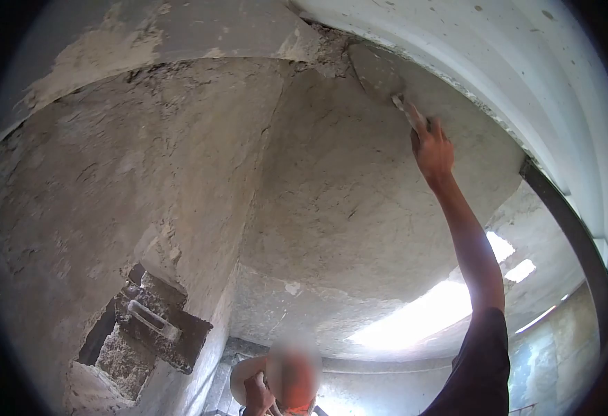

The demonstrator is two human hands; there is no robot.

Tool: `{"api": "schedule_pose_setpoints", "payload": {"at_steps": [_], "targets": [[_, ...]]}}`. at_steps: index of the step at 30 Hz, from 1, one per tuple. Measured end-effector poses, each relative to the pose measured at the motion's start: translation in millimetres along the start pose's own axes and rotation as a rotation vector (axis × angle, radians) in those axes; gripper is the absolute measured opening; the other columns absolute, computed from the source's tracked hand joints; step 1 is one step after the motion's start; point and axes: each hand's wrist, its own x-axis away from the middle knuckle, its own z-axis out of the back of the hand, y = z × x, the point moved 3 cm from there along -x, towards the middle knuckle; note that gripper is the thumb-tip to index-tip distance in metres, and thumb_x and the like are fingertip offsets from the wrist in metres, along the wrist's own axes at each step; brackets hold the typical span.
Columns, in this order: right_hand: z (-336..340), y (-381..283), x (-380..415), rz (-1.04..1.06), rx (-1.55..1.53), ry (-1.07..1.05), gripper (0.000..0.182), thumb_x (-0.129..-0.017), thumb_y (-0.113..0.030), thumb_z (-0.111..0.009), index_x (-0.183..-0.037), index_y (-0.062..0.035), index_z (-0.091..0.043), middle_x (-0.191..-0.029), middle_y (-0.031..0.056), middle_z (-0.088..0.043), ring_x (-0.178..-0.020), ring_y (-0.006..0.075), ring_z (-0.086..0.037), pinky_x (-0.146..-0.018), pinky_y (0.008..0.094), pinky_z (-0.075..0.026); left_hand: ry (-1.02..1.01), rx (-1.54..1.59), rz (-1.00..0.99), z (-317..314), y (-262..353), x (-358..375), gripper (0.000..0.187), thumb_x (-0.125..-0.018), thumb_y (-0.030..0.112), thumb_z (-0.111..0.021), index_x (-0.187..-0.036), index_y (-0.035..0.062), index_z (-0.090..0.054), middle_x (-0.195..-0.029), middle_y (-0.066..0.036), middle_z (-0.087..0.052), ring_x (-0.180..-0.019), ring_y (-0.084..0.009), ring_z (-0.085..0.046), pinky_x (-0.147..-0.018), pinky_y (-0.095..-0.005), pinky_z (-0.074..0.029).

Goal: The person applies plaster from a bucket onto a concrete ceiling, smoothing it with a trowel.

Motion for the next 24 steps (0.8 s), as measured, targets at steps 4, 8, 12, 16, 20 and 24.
{"api": "schedule_pose_setpoints", "payload": {"at_steps": [4, 8, 12, 16, 20, 24], "targets": [[-13, 15, -13, -0.003, 0.055, -0.006, 0.057, -0.087, -0.021, -0.052, -0.137, -0.0347, -0.031, -0.109, 0.0198, -0.052, -0.087, 0.0348, -0.060, -0.068, 0.0432, -0.054, -0.002, -0.023, 0.012, 3, 5, 1, 0.042, -0.086, 0.037, -0.055, -0.067, -0.0006, -0.056, -0.062, -0.022, -0.056, -0.060, -0.0420, -0.054, -0.060, -0.0481, -0.040], [-9, 41, 5, -0.044, 0.100, -0.072, 0.059, -0.086, -0.021, -0.054, -0.137, -0.0351, -0.029, -0.114, 0.0211, -0.050, -0.088, 0.0361, -0.060, -0.070, 0.0440, -0.054, -0.006, 0.006, 0.028, 0, 7, 0, 0.043, -0.085, 0.037, -0.055, -0.067, -0.0014, -0.056, -0.061, -0.023, -0.057, -0.061, -0.0428, -0.055, -0.061, -0.0483, -0.040], [-9, 82, 41, -0.116, 0.069, -0.037, 0.059, -0.085, -0.020, -0.056, -0.136, -0.0348, -0.032, -0.112, 0.0166, -0.050, -0.085, 0.0338, -0.061, -0.068, 0.0446, -0.053, -0.004, 0.013, -0.010, 4, 12, 0, 0.042, -0.085, 0.036, -0.055, -0.066, -0.0018, -0.057, -0.061, -0.024, -0.057, -0.061, -0.0433, -0.055, -0.061, -0.0489, -0.041], [-4, 99, 83, -0.298, 0.041, -0.052, 0.057, -0.084, -0.018, -0.057, -0.135, -0.0333, -0.036, -0.106, 0.0114, -0.052, -0.083, 0.0305, -0.060, -0.067, 0.0435, -0.051, -0.039, 0.040, 0.028, 4, 11, 1, 0.042, -0.085, 0.036, -0.055, -0.067, -0.0018, -0.057, -0.061, -0.024, -0.057, -0.061, -0.0432, -0.055, -0.062, -0.0494, -0.041], [-3, 74, 109, -0.528, -0.025, -0.085, 0.057, -0.084, -0.016, -0.058, -0.136, -0.0294, -0.038, -0.102, 0.0112, -0.054, -0.083, 0.0293, -0.059, -0.069, 0.0406, -0.050, 0.035, 0.083, -0.022, 6, 12, 4, 0.038, -0.086, 0.030, -0.055, -0.066, -0.0017, -0.055, -0.059, -0.024, -0.055, -0.057, -0.0422, -0.054, -0.055, -0.0477, -0.040], [-11, 19, 112, -0.510, -0.264, 0.024, 0.060, -0.080, -0.016, -0.061, -0.136, -0.0252, -0.040, -0.099, 0.0118, -0.055, -0.085, 0.0279, -0.058, -0.071, 0.0380, -0.049, 0.002, -0.014, -0.004, 8, 10, 8, 0.044, -0.085, 0.037, -0.055, -0.066, -0.0021, -0.057, -0.060, -0.024, -0.056, -0.059, -0.0425, -0.056, -0.059, -0.0488, -0.042]]}}
